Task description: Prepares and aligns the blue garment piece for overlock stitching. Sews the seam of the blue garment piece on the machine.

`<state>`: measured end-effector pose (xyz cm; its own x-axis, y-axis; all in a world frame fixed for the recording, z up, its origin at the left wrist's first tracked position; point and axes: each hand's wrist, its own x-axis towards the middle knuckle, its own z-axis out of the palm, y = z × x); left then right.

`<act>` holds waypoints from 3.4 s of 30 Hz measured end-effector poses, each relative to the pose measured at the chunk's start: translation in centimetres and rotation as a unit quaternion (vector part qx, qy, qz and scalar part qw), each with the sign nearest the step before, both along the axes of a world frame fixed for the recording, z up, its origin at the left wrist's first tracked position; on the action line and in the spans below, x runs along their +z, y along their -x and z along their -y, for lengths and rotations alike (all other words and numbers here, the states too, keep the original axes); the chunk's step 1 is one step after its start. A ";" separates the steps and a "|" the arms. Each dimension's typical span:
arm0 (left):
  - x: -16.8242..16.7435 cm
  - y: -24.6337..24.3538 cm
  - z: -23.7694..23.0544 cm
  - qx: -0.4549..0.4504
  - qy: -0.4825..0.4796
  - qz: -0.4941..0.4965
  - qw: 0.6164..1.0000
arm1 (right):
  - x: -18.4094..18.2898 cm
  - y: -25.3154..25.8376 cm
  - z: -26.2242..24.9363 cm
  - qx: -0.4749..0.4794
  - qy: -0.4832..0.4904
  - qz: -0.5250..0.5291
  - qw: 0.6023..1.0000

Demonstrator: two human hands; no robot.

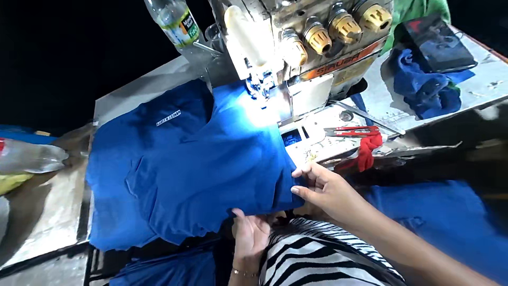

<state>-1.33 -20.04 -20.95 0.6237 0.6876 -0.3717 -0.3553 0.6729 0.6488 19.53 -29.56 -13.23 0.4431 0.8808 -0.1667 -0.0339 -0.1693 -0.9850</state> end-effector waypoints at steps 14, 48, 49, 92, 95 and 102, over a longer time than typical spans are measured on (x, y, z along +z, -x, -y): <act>2.1 0.2 -0.9 0.203 -0.067 -0.114 0.970 | -0.1 1.9 -0.8 -0.155 -0.074 0.361 0.917; 3.9 0.3 -0.4 0.193 -0.103 -0.055 0.974 | -0.3 -2.0 2.1 0.096 0.077 -0.064 0.990; 4.0 0.5 -0.3 0.194 -0.107 -0.056 0.973 | -0.1 -2.0 2.2 0.096 0.086 -0.088 0.988; 9.5 -4.0 -3.1 0.267 -0.268 -0.124 0.917 | 1.3 -3.4 0.9 0.139 -0.021 -0.114 0.983; 10.3 -4.6 -5.3 0.240 -0.317 -0.167 0.902 | 2.1 -3.7 -0.5 0.128 -0.039 -0.088 0.987; 13.5 -7.4 -11.0 0.199 -0.363 -0.228 0.881 | 4.9 -4.5 -5.2 0.057 -0.082 -0.048 0.994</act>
